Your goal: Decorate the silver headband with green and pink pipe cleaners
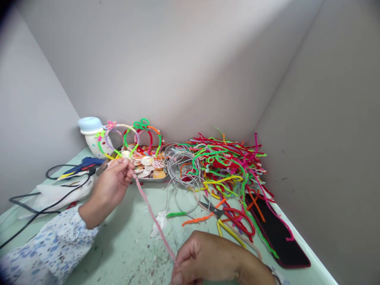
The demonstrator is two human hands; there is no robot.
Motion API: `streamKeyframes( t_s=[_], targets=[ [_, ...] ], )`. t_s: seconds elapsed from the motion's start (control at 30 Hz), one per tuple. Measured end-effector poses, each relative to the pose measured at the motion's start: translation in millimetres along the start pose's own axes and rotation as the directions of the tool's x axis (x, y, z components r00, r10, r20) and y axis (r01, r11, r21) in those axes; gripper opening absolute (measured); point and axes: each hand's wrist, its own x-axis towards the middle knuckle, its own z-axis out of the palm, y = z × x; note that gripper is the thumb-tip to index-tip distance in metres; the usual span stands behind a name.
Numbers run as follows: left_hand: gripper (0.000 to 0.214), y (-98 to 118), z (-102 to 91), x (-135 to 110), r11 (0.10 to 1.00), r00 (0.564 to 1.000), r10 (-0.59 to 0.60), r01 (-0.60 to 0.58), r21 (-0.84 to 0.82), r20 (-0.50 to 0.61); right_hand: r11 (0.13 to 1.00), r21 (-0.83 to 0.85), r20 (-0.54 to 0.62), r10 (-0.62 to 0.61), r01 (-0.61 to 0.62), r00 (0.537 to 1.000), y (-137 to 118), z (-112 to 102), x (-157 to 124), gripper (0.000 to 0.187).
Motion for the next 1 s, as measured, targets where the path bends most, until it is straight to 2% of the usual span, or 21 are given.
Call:
streamKeyframes(
  t_s=[0.1,0.27,0.37,0.47,0.53,0.63,0.77,0.8,0.83,0.93,1.0],
  targets=[
    [0.009,7.0,2.5,-0.2,1.0,1.0,0.008,-0.008,0.004,0.005,1.0,-0.017,-0.024,0.0,-0.001,1.0,1.5,3.6,1.3,0.012],
    [0.009,12.4,8.4,-4.1,1.0,1.0,-0.004,0.004,0.026,0.025,0.987,-0.157,-0.045,0.02,-0.027,0.999,4.0,6.5,0.7,0.008],
    [0.007,12.0,8.1,-3.7,0.996,0.998,-0.061,0.059,0.067,0.035,0.999,-0.043,-0.009,-0.025,0.025,1.0,1.1,6.8,1.8,0.009],
    [0.007,11.2,6.7,-2.5,0.98,0.984,-0.165,0.157,0.125,0.062,0.977,0.138,-0.005,-0.164,0.163,0.986,-2.4,4.0,4.4,0.026],
    [0.016,10.7,7.0,-3.5,0.964,0.971,-0.22,0.202,0.172,0.095,0.949,0.163,-0.098,-0.258,0.272,0.961,-3.7,-0.3,5.0,0.033],
    [0.026,9.0,11.0,-10.4,0.939,0.967,-0.231,0.192,0.286,0.11,0.915,0.111,-0.3,-0.341,0.388,0.891,-4.1,-9.4,2.8,0.035],
    [0.024,3.2,22.7,-33.4,0.891,0.945,-0.287,0.202,0.407,0.16,0.912,0.0,-0.472,-0.363,0.411,0.803,-6.3,-19.2,-2.0,0.033],
    [0.023,0.7,26.2,-41.3,0.874,0.924,-0.333,0.229,0.428,0.187,0.916,-0.026,-0.497,-0.36,0.401,0.79,-7.4,-20.1,-2.4,0.033],
    [0.024,-2.3,29.7,-49.7,0.855,0.884,-0.4,0.266,0.445,0.24,0.918,-0.046,-0.517,-0.359,0.393,0.777,-8.6,-20.1,-2.3,0.033],
    [0.035,-13.0,38.5,-74.0,0.781,0.707,-0.591,0.381,0.495,0.388,0.915,-0.064,-0.535,-0.368,0.398,0.76,-11.0,-16.1,1.0,0.032],
    [0.04,-20.5,41.9,-86.6,0.744,0.631,-0.654,0.435,0.507,0.417,0.913,-0.059,-0.521,-0.374,0.404,0.768,-10.9,-11.8,4.6,0.032]
  ],
)
